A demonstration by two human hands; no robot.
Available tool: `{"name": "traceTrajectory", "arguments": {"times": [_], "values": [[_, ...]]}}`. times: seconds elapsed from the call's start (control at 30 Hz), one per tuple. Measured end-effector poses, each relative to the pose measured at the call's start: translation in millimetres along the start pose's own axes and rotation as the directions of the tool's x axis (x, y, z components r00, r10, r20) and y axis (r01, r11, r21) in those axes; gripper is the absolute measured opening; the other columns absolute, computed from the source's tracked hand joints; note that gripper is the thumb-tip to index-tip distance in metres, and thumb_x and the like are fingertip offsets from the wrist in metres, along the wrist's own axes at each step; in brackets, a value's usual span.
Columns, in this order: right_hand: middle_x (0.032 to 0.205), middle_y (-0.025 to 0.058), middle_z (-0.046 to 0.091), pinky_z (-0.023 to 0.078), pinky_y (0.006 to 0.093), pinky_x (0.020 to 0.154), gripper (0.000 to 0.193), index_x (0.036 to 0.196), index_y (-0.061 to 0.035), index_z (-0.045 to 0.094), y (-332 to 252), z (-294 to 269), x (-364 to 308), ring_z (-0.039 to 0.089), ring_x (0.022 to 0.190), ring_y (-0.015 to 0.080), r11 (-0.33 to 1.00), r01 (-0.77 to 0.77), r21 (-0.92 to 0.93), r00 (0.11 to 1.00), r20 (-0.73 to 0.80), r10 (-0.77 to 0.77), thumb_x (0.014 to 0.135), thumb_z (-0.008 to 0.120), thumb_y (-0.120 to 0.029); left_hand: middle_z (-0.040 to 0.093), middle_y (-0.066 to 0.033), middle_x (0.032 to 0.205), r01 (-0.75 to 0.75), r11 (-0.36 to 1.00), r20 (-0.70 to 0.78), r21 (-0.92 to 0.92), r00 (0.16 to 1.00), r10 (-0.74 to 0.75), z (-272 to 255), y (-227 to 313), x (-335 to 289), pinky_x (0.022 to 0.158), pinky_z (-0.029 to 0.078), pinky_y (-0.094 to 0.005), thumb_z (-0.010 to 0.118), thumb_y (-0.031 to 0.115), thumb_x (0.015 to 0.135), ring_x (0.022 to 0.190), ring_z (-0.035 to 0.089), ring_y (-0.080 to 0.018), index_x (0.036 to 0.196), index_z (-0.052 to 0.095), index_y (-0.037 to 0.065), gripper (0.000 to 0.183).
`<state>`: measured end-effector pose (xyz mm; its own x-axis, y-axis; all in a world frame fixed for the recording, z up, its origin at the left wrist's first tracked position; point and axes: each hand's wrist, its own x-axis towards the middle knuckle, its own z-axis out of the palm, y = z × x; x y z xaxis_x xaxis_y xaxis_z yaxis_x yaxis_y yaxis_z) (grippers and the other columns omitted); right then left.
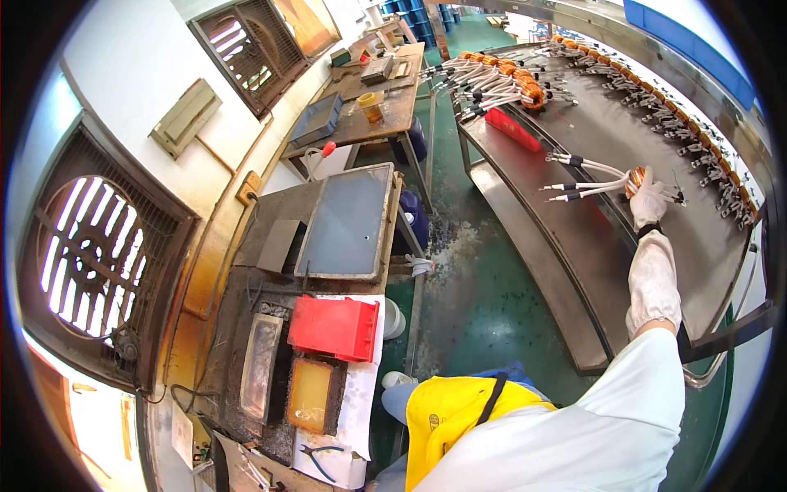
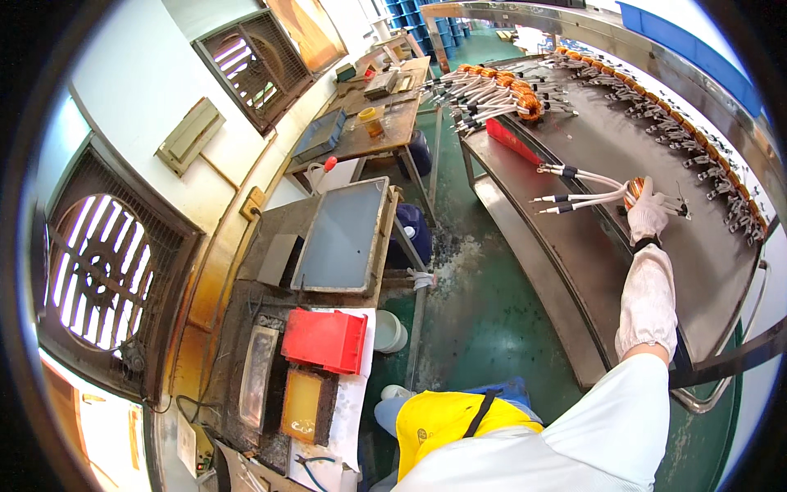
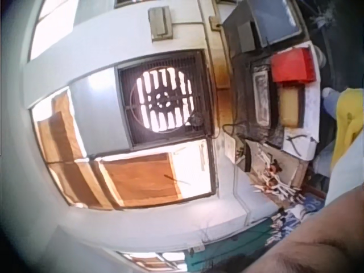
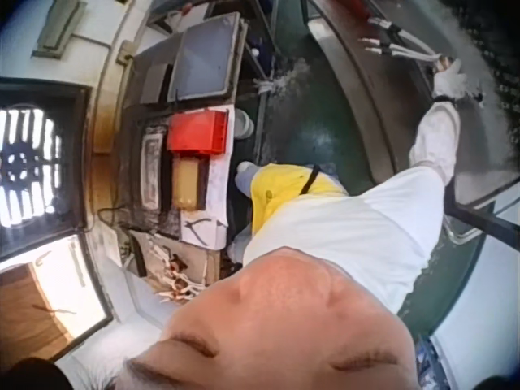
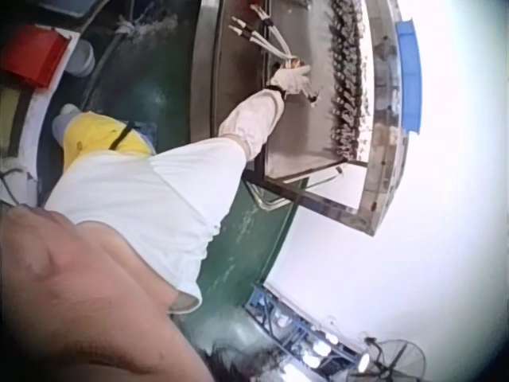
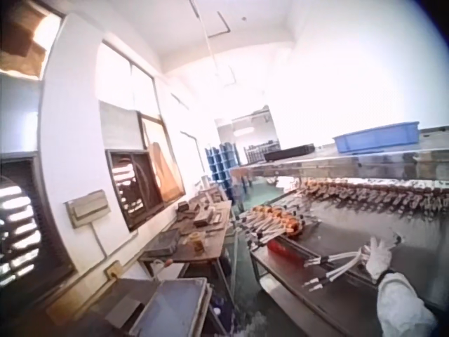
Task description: Dipping bundles of electrical wire ends into a molten solder bath to tin them.
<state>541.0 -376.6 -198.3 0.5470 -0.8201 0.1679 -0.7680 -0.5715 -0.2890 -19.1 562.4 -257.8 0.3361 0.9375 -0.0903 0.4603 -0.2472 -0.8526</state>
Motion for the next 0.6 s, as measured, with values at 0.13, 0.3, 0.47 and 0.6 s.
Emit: {"name": "traceTrajectory", "arguments": {"times": [0.13, 0.3, 0.47, 0.6], "values": [[0.143, 0.0357, 0.008, 0.036, 0.0429, 0.105, 0.102, 0.150, -0.0196, 0.014, 39, 74, 52, 0.033, 0.127, 0.0461, 0.919, 0.103, 0.381, 0.994, -0.075, -0.081, 0.067, 0.073, -0.020, 0.043, -0.0280, 0.137, -0.022, 0.997, 0.020, -0.077, 1.000, 0.024, -8, 19, 15, 0.105, 0.030, -0.0539, 0.056, 0.034, 0.086, 0.126, 0.045, -0.0408, 0.141, 0.032, 0.000, 0.069], [0.142, 0.0377, 0.009, 0.038, 0.0436, 0.103, 0.091, 0.148, -0.0240, 0.023, 53, 131, 94, 0.036, 0.123, 0.0476, 0.883, 0.166, 0.439, 0.940, -0.341, -0.007, 0.074, 0.076, -0.025, 0.045, -0.0275, 0.136, -0.024, 0.980, 0.069, -0.198, 0.997, 0.039, -11, 51, 20, 0.104, 0.033, -0.0524, 0.057, 0.034, 0.084, 0.125, 0.046, -0.0405, 0.140, 0.033, 0.001, 0.069], [0.139, 0.0385, 0.017, 0.040, 0.0440, 0.101, 0.078, 0.145, -0.0224, 0.031, 14, 156, 100, 0.038, 0.120, 0.0459, 0.847, 0.250, 0.469, 0.887, -0.463, -0.005, 0.080, 0.073, -0.018, 0.046, -0.0271, 0.135, 0.029, 0.950, 0.115, -0.310, 0.993, 0.007, -24, 69, 22, 0.103, 0.035, -0.0510, 0.059, 0.034, 0.083, 0.123, 0.048, -0.0402, 0.139, 0.034, 0.002, 0.069], [0.138, 0.0350, 0.023, 0.038, 0.0457, 0.102, 0.070, 0.143, -0.0195, 0.035, -21, 166, 120, 0.039, 0.121, 0.0445, 0.825, 0.385, 0.413, 0.858, -0.490, -0.154, 0.083, 0.070, -0.019, 0.047, -0.0267, 0.134, 0.098, 0.912, 0.182, -0.399, 0.983, -0.026, -27, 82, 11, 0.101, 0.037, -0.0498, 0.060, 0.034, 0.081, 0.122, 0.049, -0.0400, 0.138, 0.034, 0.003, 0.069]]}}
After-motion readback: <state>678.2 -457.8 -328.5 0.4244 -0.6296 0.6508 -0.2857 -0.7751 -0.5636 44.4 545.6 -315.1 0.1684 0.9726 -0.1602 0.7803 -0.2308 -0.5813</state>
